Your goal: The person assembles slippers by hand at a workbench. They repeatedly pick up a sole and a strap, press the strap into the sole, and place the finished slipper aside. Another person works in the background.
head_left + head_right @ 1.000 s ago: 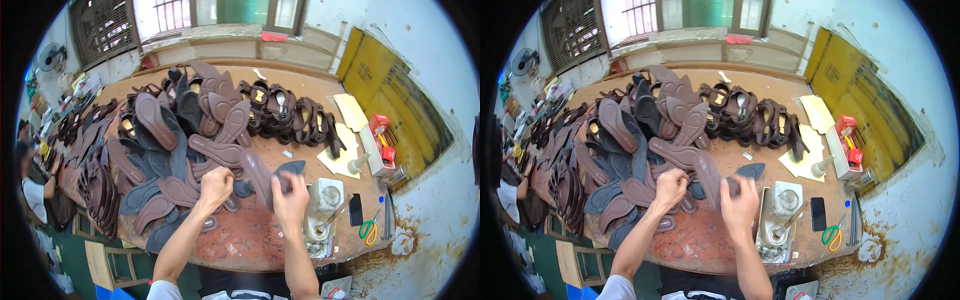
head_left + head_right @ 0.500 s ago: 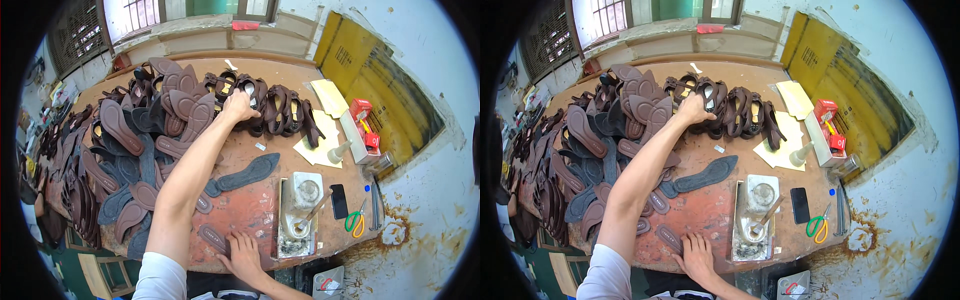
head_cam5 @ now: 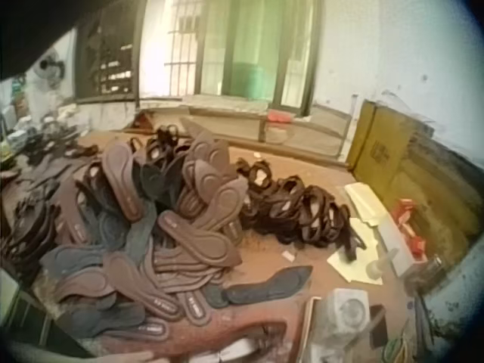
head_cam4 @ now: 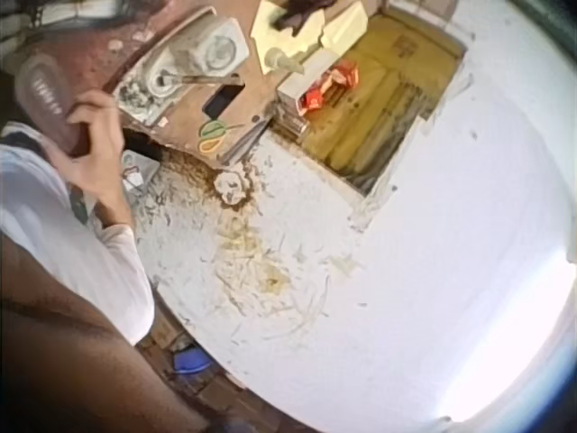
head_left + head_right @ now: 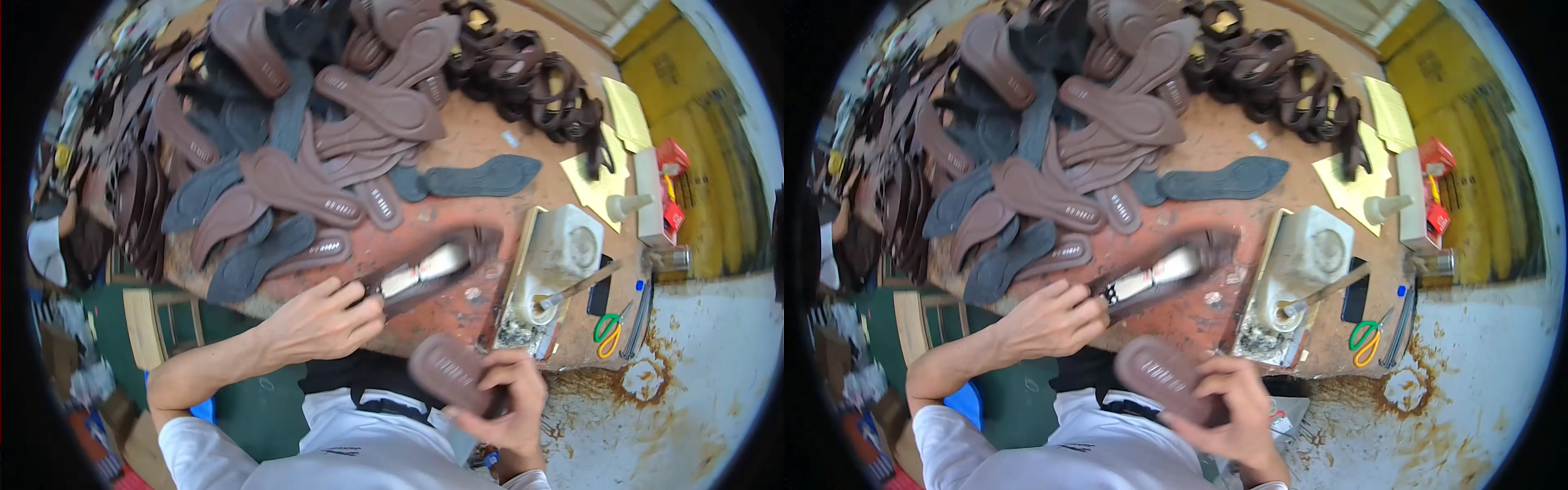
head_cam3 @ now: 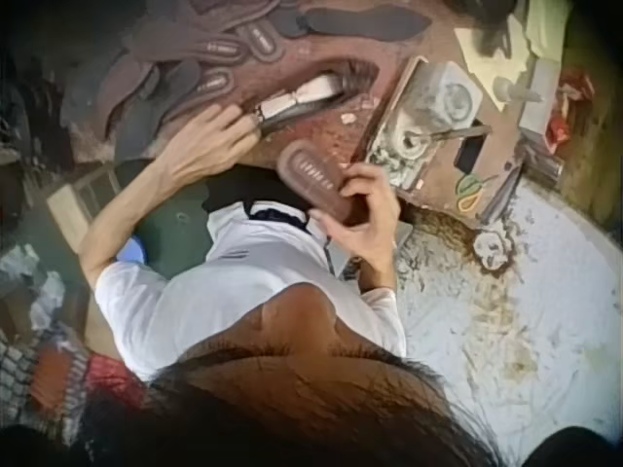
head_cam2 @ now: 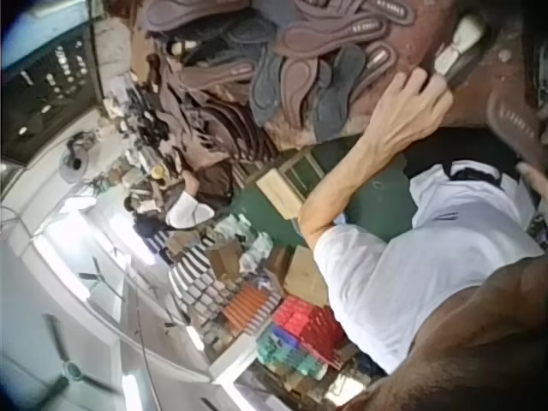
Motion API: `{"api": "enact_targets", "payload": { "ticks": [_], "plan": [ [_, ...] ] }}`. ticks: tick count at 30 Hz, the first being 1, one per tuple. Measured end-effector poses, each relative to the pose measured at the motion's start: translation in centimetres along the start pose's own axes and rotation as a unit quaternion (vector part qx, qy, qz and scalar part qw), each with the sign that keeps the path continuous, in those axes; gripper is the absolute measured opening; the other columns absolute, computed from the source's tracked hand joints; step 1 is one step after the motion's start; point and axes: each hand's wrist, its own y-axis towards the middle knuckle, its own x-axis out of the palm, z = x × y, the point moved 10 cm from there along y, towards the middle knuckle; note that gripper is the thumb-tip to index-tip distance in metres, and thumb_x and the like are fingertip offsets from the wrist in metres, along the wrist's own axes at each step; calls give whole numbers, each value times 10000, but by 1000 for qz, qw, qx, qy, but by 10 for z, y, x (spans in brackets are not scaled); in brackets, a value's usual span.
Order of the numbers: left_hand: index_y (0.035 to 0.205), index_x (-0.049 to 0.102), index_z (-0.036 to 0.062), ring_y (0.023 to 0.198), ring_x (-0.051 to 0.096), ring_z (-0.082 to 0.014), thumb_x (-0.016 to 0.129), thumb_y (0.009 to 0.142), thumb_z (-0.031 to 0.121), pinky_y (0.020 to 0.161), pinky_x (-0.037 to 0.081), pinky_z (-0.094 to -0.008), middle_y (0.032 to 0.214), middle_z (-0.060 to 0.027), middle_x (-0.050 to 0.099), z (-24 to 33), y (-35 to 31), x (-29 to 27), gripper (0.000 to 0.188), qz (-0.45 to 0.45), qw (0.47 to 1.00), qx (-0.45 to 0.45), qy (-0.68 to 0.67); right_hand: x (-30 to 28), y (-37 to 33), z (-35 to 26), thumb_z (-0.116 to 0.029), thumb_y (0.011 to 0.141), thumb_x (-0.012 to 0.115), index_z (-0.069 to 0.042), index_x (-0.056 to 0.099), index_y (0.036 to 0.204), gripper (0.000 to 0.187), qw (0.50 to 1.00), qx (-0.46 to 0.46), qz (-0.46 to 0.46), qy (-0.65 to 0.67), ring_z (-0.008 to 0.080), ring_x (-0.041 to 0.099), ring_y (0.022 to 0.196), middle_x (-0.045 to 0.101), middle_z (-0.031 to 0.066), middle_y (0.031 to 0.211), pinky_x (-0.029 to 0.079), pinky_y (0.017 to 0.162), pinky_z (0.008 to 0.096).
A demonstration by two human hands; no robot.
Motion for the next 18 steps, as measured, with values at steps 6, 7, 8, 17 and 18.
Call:
{"api": "enact_targets", "payload": {
  "ticks": [6,7,8,17,18],
  "plan": [
    [1153,709,158,1096,616,-231,694,907,279,849,503,-353,1439,-28,621,2,-69,39,274,46,998,-48,12,30,40,32,-154,649,996,-60,780,991,415,974,-69,-92,-195,318,701,1040,761,102,1173,523,910,432],
    [1276,705,157,1178,625,-254,702,923,232,878,528,-378,1543,-49,578,1,-75,45,361,38,996,-74,4,37,48,41,-168,687,971,-73,813,989,354,974,-67,-95,-193,305,692,1071,768,75,1191,500,957,441],
    [1299,696,150,1184,626,-262,727,907,211,883,538,-397,1548,-65,573,-5,-80,40,398,77,990,-117,-36,47,58,44,-153,715,949,-69,816,983,311,967,-91,-101,-214,297,691,1073,770,71,1183,493,964,447],
    [1120,646,-8,771,610,-107,717,1071,152,686,501,-265,986,-87,687,-39,-177,89,182,358,592,-592,-414,132,99,38,-76,734,918,-67,849,979,255,949,-157,-207,-178,258,681,1023,769,40,1151,489,970,445],
    [1041,648,-9,728,592,-96,690,1096,156,658,487,-259,928,-73,676,-38,-184,100,179,344,565,-616,-427,138,99,39,-78,731,921,-67,850,978,256,950,-153,-213,-167,257,682,1022,769,41,1150,489,968,446]
  ]
}}
